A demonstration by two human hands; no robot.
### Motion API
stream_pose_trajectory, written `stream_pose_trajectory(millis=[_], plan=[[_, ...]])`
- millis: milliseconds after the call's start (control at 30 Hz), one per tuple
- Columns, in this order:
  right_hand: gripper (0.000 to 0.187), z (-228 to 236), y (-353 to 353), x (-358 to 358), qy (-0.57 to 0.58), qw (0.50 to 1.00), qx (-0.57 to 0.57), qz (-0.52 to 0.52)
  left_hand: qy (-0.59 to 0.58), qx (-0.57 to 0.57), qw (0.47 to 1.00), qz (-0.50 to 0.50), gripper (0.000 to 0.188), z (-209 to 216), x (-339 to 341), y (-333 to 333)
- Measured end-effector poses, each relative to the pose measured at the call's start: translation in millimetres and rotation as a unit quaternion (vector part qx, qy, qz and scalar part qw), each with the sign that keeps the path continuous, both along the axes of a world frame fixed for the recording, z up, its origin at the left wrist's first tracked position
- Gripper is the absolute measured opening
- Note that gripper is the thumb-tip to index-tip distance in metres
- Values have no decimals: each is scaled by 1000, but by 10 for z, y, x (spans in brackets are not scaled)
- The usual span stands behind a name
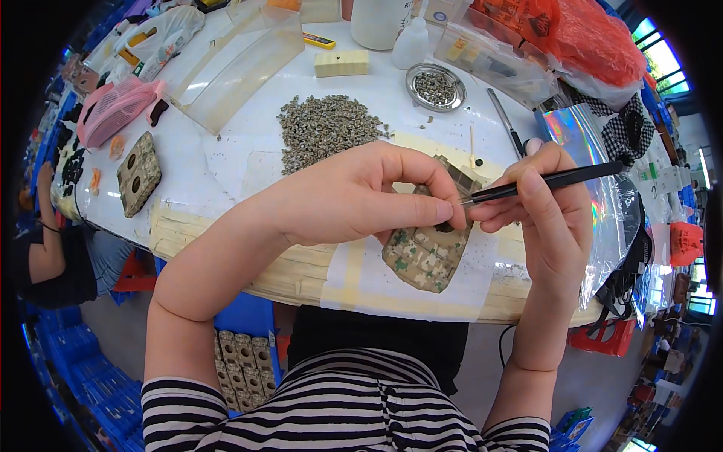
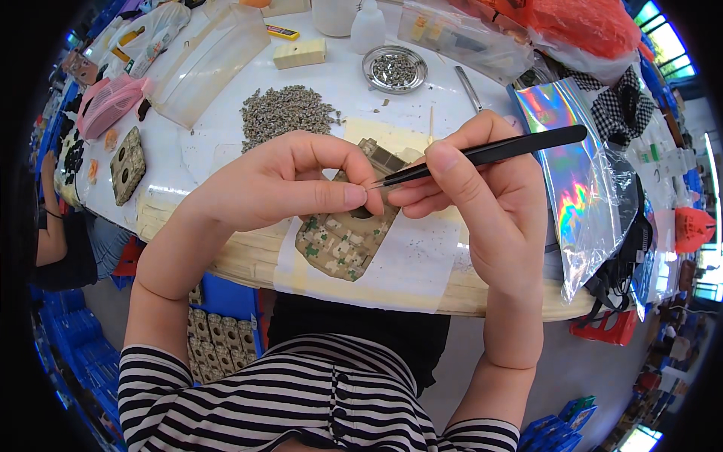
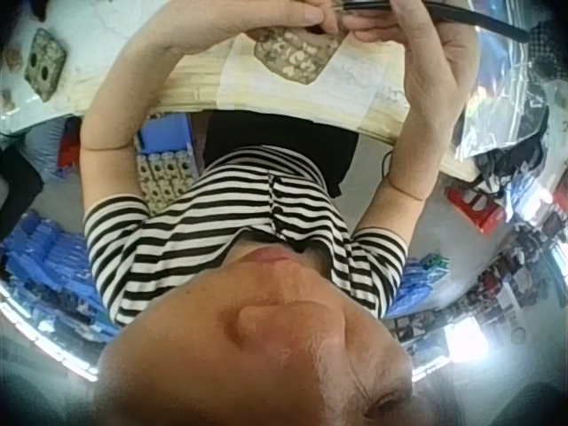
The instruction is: The person assembles a toy tank by picking up small camouflage-patterned parts, applying adhesive with a tool, and joining the pieces together while seated at a workbench.
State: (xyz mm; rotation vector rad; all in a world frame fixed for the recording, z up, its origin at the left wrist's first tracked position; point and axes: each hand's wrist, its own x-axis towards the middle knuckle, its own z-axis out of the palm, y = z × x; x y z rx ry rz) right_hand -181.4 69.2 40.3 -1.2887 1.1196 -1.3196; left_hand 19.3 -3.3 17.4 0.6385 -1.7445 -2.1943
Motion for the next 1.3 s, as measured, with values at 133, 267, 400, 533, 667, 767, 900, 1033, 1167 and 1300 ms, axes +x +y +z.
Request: stream_pose_trajectory(millis=[133, 267, 400, 533, 667, 767, 900, 1033, 1167, 1300], plan=[[17, -45, 33, 2, -17, 999, -35, -17, 1, -1, 1000, 13, 17, 35, 2, -1], [16, -95, 45, -16, -1, 998, -57, -10, 23, -11, 1000, 15, 17, -35, -23, -10], [14, -131, 46, -21, 2, 998, -60, 3, 5, -19, 1000, 17, 16, -10, -8, -6], [14, -130, 47, -23, 3, 998, -56, 2, 9, -10, 1000, 20, 15, -17, -15, 0], [14, -113, 53, -13, -2, 999, -46, -4, 10, -23, 1000, 18, 16, -23, -21, -2], [15, -118, 49, -23, -9, 999, -40, -2, 19, -14, 1000, 21, 16, -31, -21, 3], [17, -138, 41, -18, -19, 999, -36, -10, 25, -18, 999, 28, 16, -41, -30, 10], [17, -133, 41, 1, -32, 999, -36, -16, 28, -29, 998, 37, 17, -33, -36, 19], [16, -142, 41, 21, -32, 998, -39, -22, 25, -46, 998, 43, 17, -56, -38, 22], [15, -166, 37, 1, -28, 999, -35, -21, 23, -41, 998, 46, 17, -30, -45, 32]])
